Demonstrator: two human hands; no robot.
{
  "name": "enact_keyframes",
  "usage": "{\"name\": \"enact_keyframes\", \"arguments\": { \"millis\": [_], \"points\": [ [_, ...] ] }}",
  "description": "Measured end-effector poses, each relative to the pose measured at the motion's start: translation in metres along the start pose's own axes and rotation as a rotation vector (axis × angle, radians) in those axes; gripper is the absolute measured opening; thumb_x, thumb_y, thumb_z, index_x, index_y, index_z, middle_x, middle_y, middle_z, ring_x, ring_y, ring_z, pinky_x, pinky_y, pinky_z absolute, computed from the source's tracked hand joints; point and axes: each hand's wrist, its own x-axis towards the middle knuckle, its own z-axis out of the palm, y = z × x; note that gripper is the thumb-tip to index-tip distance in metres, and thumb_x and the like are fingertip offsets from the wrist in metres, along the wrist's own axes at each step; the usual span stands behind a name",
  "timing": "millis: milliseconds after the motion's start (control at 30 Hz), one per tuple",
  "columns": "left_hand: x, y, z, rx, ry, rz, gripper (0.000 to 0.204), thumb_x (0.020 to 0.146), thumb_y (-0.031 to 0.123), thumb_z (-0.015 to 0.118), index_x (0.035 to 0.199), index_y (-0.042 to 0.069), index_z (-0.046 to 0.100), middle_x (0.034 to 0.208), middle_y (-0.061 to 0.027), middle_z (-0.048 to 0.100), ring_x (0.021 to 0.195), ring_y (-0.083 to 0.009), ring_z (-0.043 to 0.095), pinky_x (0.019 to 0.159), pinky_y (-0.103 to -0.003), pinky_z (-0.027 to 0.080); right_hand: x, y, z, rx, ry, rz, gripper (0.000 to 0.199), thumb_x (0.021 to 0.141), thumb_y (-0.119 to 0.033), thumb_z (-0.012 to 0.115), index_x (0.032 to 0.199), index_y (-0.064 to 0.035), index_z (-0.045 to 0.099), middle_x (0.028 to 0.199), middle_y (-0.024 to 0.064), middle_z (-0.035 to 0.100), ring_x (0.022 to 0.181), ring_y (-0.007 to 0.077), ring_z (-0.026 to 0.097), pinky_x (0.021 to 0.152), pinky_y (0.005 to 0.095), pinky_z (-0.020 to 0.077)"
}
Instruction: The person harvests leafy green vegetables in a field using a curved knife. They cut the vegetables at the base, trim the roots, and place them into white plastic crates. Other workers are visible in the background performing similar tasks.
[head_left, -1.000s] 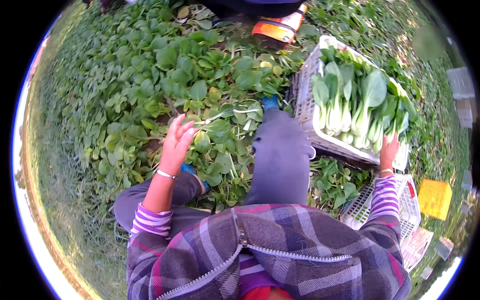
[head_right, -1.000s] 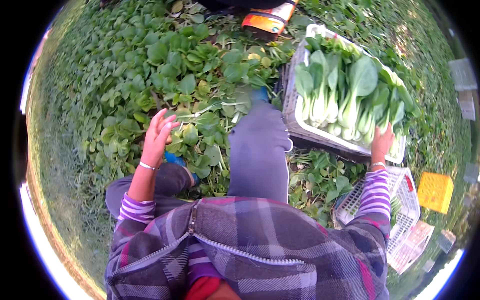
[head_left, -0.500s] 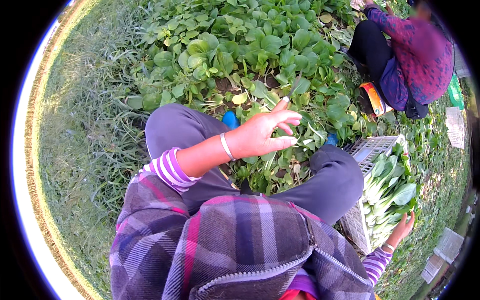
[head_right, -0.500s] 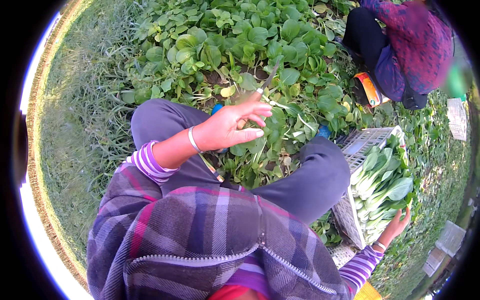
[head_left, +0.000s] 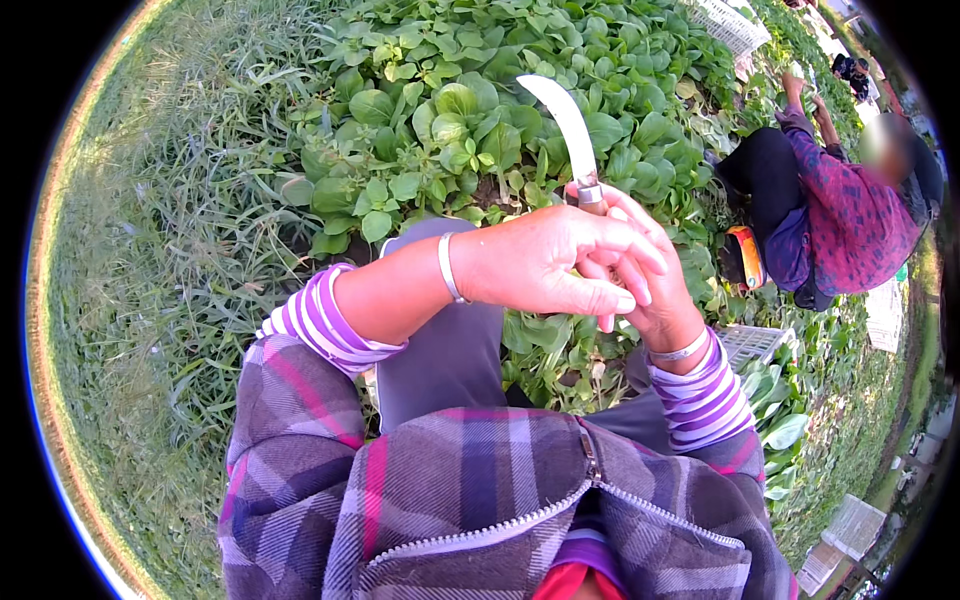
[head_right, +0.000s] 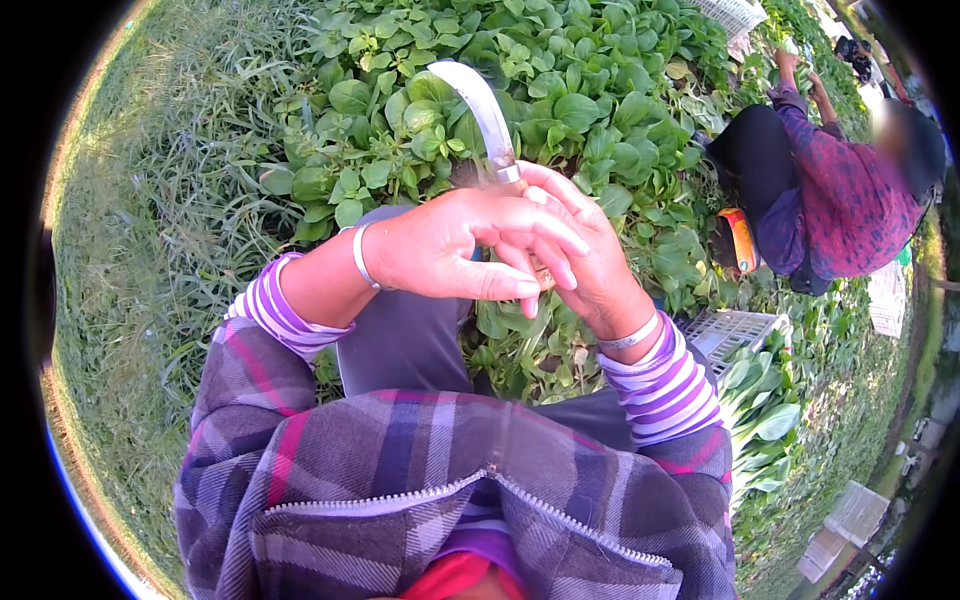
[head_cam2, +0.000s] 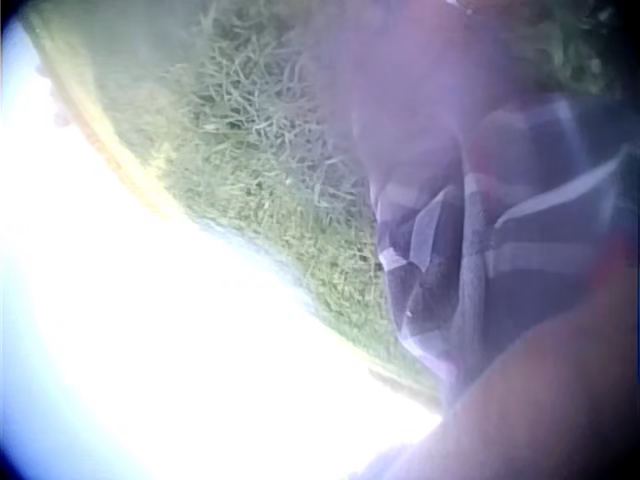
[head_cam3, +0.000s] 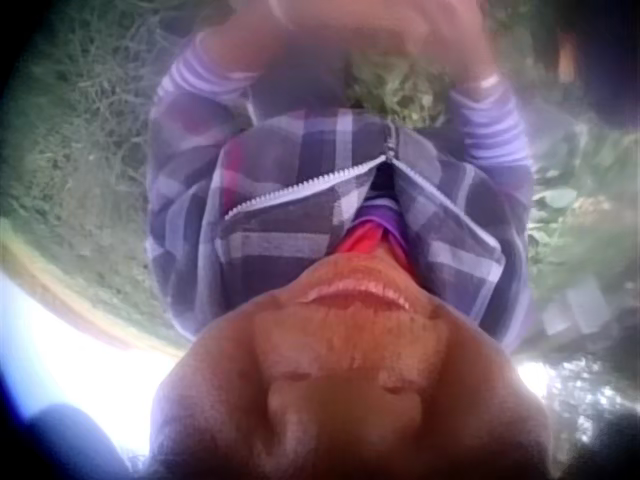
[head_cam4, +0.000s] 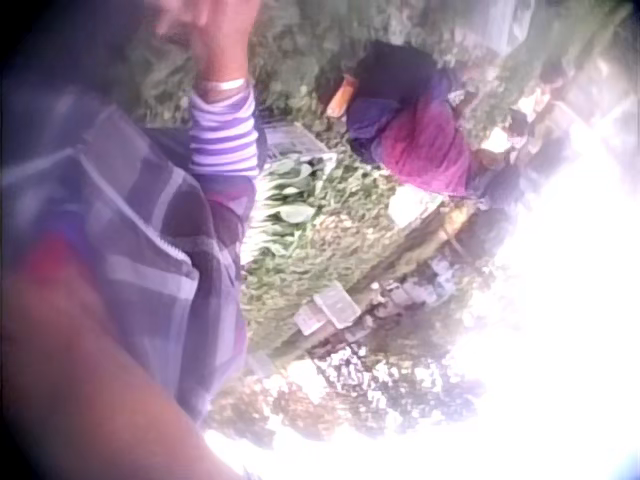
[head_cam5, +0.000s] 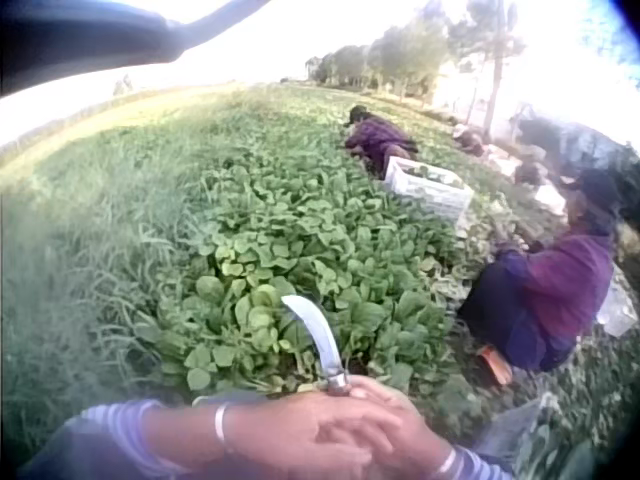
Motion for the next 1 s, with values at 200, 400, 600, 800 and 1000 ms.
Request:
{"name": "enact_keyframes", "arguments": {
  "millis": [200,400,600,800,1000],
  "points": [
    [-0.017,-0.018,-0.063,0.209,-0.023,0.027,0.039,0.085,0.015,0.057,0.121,0.002,0.050,0.104,-0.0129,0.062,0.097,-0.0221,0.060,0.086,-0.035,0.046,0.071,0.032,-0.022,0.134,0.209,-0.120,0.025,0.092,-0.024,0.050,0.105,-0.0029,0.047,0.086,0.0072,0.057,0.076,0.0174,0.061,0.066,0.0276,0.0525],
    [-0.049,-0.126,-0.135,0.424,0.088,-0.520,0.038,0.083,0.019,0.057,0.115,-0.002,0.052,0.096,-0.0122,0.065,0.088,-0.0235,0.062,0.080,-0.032,0.047,0.119,0.159,-0.110,-0.351,0.344,0.532,0.027,0.088,-0.025,0.053,0.103,-0.0042,0.044,0.075,0.0032,0.051,0.051,0.0103,0.049,0.039,0.0235,0.0370],
    [-0.040,-0.254,-0.158,0.728,0.004,-0.724,0.039,0.079,0.015,0.055,0.114,-0.002,0.051,0.090,-0.0192,0.064,0.084,-0.0357,0.061,0.077,-0.041,0.047,0.190,0.238,-0.199,-0.808,0.322,0.480,0.032,0.084,-0.028,0.054,0.095,0.0021,0.056,0.068,0.0160,0.058,0.057,0.0267,0.058,0.051,0.0365,0.0451],
    [0.008,-0.297,-0.190,0.931,0.082,-0.936,0.056,0.080,0.013,0.053,0.131,0.002,0.031,0.092,-0.0257,0.061,0.086,-0.0427,0.058,0.075,-0.047,0.047,0.205,0.229,-0.259,-0.434,0.730,0.446,0.030,0.087,-0.026,0.051,0.101,0.0003,0.051,0.065,0.0070,0.052,0.048,0.0179,0.051,0.042,0.0304,0.0398],
    [-0.017,-0.331,-0.229,1.325,0.357,-0.802,0.067,0.079,0.006,0.052,0.138,0.005,0.021,0.130,-0.0288,0.038,0.118,-0.0409,0.041,0.099,-0.045,0.034,0.170,0.225,-0.207,-0.443,0.527,0.374,0.030,0.092,-0.026,0.048,0.111,-0.0029,0.045,0.070,0.0014,0.048,0.046,0.0085,0.046,0.038,0.0229,0.0352]
  ]
}}
